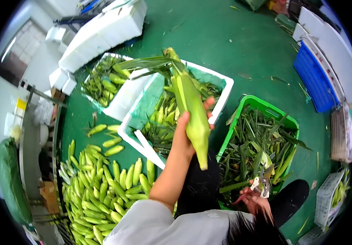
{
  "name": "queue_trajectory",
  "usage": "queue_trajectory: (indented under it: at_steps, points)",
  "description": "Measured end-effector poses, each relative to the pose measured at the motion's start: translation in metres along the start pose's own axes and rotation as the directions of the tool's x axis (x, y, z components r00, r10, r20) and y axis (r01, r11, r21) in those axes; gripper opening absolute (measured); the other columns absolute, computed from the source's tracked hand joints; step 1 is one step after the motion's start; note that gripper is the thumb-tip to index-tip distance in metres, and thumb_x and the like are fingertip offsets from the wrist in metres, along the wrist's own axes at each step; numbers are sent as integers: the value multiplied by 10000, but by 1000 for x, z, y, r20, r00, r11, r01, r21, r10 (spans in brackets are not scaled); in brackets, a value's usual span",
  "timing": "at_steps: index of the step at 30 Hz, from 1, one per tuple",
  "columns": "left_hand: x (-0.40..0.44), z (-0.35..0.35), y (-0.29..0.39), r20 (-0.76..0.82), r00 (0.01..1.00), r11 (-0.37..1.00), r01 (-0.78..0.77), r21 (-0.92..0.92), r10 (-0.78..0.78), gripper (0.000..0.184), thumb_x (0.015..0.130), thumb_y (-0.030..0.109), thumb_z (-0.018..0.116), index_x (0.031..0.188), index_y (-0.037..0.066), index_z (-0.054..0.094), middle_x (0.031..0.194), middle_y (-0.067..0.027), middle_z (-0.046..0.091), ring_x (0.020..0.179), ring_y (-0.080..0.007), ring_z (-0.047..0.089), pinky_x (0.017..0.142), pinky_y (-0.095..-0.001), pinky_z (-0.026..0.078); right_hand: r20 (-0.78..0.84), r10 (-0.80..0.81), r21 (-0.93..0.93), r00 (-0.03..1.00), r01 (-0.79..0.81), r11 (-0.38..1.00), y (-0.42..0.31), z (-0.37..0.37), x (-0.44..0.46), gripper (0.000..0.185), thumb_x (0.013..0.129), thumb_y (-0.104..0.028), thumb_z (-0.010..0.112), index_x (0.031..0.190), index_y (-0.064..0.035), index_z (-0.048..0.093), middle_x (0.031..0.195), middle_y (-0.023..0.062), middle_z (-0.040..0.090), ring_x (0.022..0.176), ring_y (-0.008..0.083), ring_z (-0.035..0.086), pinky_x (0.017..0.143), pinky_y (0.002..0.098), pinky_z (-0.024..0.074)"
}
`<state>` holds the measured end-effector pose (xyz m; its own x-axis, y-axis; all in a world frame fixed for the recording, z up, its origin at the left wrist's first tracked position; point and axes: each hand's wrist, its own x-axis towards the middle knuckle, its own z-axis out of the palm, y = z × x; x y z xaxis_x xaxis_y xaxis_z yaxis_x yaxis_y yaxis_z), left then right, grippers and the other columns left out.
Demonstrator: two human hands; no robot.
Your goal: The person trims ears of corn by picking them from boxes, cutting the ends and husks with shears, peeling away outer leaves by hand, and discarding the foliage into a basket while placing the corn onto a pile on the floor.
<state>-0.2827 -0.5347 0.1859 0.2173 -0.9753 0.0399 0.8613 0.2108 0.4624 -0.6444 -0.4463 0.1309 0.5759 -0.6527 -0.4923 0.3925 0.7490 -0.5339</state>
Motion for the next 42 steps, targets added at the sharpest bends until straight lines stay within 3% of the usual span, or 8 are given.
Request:
queue_trajectory:
  at_steps: [4,11,15,25,31,35,40,42]
  points:
    - [-57,42,-32,54,941,942,332,45,-334,776,957,668,302,1343,23,494,1276,-134,597,979,-253,636,743,-367,559,-16,-192,-355,981,174,918,-23,45,-30,670,814,-52,682,1424,-30,407,1191,88,574,1095,210,546,949,360,438]
    - [-122,56,-112,-294,805,692,593,412,-515,631,869,254,734,1370,37,416,1174,-115,604,1098,-242,608,916,-393,517,445,-339,-860,829,501,97,-67,47,-75,775,684,-263,842,1326,-28,478,1165,174,549,1075,372,546,938,431,454]
    - [-133,88,-136,-138,971,52,151,987,-196,750,765,180,803,1384,43,402,1161,-142,640,1052,-211,623,913,-333,494,342,-344,-892,874,418,174,-68,27,-88,824,717,-352,846,1354,-11,450,1196,185,548,1119,363,541,974,427,438]
    - [-134,130,-151,284,951,-701,-287,653,-126,879,644,156,847,1421,62,446,1080,-147,573,959,-343,543,848,-412,469,207,-519,-863,829,405,302,-107,-18,-128,876,744,-389,815,1382,48,403,1274,230,521,1188,382,525,1026,428,416]
    - [-134,136,-161,234,922,-366,-342,865,-308,889,639,122,831,1430,45,433,1181,-160,584,1035,-352,565,918,-408,472,160,-390,-837,907,334,433,-90,-50,-85,929,738,-455,811,1404,51,405,1301,239,516,1193,350,538,1022,406,429]
    - [-131,127,-144,-111,708,-47,109,993,-697,912,702,87,807,1483,16,342,1358,-137,533,1252,-204,506,1065,-325,383,193,-302,-791,933,330,515,-102,-52,-85,1022,732,-487,812,1453,55,329,1375,237,450,1246,343,508,1052,391,420]
    - [-116,106,-130,-174,552,11,316,949,-815,956,663,74,795,1490,-8,321,1397,-73,487,1289,-153,434,1110,-297,298,272,-326,-877,906,372,303,-102,-54,-77,809,733,-422,800,1317,39,483,1135,218,630,1047,368,639,915,403,508]
    - [-116,103,-136,-159,540,97,414,905,-827,884,699,166,804,1452,-1,372,1339,-113,526,1224,-232,517,1033,-402,420,162,-240,-744,957,279,607,-91,-61,-69,484,781,-265,781,1130,4,580,855,99,662,749,228,663,690,330,536]
